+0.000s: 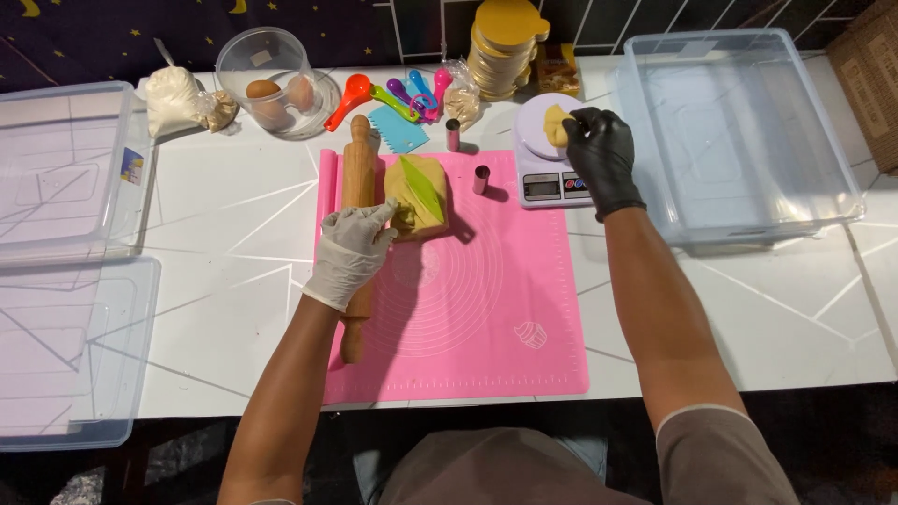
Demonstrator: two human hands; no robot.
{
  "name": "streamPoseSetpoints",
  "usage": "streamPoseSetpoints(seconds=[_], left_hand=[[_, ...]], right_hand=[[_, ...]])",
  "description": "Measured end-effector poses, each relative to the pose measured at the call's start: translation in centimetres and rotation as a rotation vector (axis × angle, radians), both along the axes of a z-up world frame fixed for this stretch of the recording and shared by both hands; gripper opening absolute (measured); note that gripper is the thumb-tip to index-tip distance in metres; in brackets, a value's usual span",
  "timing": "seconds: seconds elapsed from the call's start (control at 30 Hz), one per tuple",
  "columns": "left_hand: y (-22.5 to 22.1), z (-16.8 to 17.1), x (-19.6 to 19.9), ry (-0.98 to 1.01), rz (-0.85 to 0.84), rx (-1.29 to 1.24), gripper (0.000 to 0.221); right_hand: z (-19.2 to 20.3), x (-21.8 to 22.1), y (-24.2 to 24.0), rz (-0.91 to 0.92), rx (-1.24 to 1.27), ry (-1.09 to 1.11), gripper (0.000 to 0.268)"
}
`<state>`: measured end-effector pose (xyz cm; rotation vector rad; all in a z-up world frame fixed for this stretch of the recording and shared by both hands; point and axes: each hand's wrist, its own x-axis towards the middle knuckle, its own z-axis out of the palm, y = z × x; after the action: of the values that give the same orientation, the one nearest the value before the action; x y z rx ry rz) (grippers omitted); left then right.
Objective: Rolling out dough with a rolling pin, cutting it into portions with a scraper, and weighing the portions on a digital scale.
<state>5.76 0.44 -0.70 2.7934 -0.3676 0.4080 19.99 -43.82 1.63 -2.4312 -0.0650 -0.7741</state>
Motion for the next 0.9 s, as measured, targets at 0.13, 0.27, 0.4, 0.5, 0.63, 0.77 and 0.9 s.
streamPoseSetpoints(seconds=[0.13,0.27,0.4,0.5,0.63,0.77,0.9], left_hand=[[-0.3,1.1,-0.8,-0.087,-0.054,-0.013,0.045],[-1.0,5.2,-3.9,-0.139,-0.128,-0.074,0.038],[0.0,1.4,-7.0,-0.326,-0.129,-0.002,0.044],[-0.7,5.4,-10.1,-0.348,-0.207,-0.149,0.038],[0.7,6.3,-11.4,-0.294,-0.131,-0.229,0.040],[0.4,6.5,-11.8,-0.246,-0.066,-0.381,0.057],[-1.0,7.0,-12.1,-0.208,-0.031,-0.449,0.063]], right_hand=[[0.6,-2.2,-0.8,-0.057,-0.084,0.037,0.022],[1.5,-12.0,-0.7,-0.081,-0.063,0.098,0.018],[0.4,-21.3,0.4,0.048,0.138,0.130,0.013],[-0.6,-24.5,0.8,0.090,0.162,-0.033,0.011],[-1.2,-24.7,0.7,0.112,0.142,-0.067,0.010],[-2.9,-24.1,0.5,0.113,0.049,-0.067,0.011],[-1.9,-24.1,0.9,0.123,0.006,-0.079,0.009]])
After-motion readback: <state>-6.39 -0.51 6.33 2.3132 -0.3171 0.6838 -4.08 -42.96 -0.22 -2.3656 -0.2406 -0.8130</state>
